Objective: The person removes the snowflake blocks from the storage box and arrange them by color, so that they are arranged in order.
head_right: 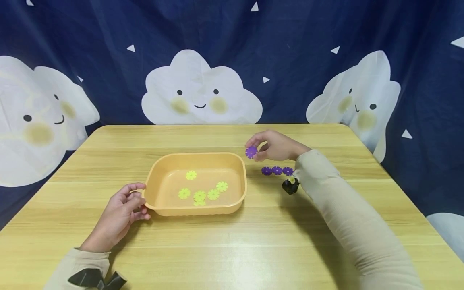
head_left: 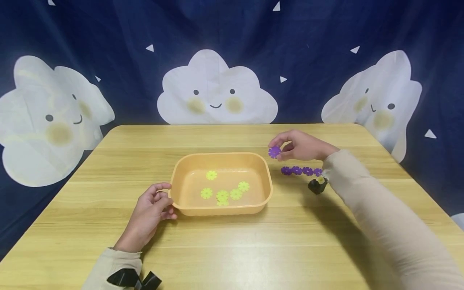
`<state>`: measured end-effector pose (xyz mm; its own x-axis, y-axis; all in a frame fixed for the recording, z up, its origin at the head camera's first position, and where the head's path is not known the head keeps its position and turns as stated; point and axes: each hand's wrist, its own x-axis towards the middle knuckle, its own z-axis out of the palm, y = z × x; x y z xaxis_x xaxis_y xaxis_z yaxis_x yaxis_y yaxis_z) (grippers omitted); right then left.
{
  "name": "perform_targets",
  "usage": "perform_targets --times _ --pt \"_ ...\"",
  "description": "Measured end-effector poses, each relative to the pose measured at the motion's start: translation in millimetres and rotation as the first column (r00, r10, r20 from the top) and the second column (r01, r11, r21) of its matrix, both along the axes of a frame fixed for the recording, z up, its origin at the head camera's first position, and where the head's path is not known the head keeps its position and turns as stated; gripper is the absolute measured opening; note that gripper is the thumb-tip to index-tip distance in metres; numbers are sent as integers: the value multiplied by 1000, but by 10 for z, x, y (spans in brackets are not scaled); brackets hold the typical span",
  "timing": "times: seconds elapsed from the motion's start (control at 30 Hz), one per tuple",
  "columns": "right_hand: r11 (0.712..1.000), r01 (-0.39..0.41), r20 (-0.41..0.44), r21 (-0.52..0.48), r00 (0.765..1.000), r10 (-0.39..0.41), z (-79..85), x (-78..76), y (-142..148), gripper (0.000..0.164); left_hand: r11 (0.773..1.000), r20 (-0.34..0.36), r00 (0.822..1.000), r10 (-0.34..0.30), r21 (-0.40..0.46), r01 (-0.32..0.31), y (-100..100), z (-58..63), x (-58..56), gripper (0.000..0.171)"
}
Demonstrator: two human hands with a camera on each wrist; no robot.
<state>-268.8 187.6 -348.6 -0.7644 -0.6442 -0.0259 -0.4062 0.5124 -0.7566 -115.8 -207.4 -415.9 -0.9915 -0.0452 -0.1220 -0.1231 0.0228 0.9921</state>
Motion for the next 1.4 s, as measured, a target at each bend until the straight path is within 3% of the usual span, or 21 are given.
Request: perform_targets --times 0.4,0.67,1.0,1.4 --pt "993 117 24 7 993 -117 -94 193 484 36 1000 11 1000 2 12 -2 25 48 20 39" --pt "990 140 -57 29 989 -138 -136 230 648 36 1000 -1 1000 3 8 -3 17 70 18 39" --pt "984 174 -96 36 981 -170 -199 257 825 39 1000 -1 1000 7 3 -7 23 58 19 38" --pt "969 243 -30 35 970 -242 -231 369 1039 40 1000 -2 1000 17 8 -17 15 17 17 39"
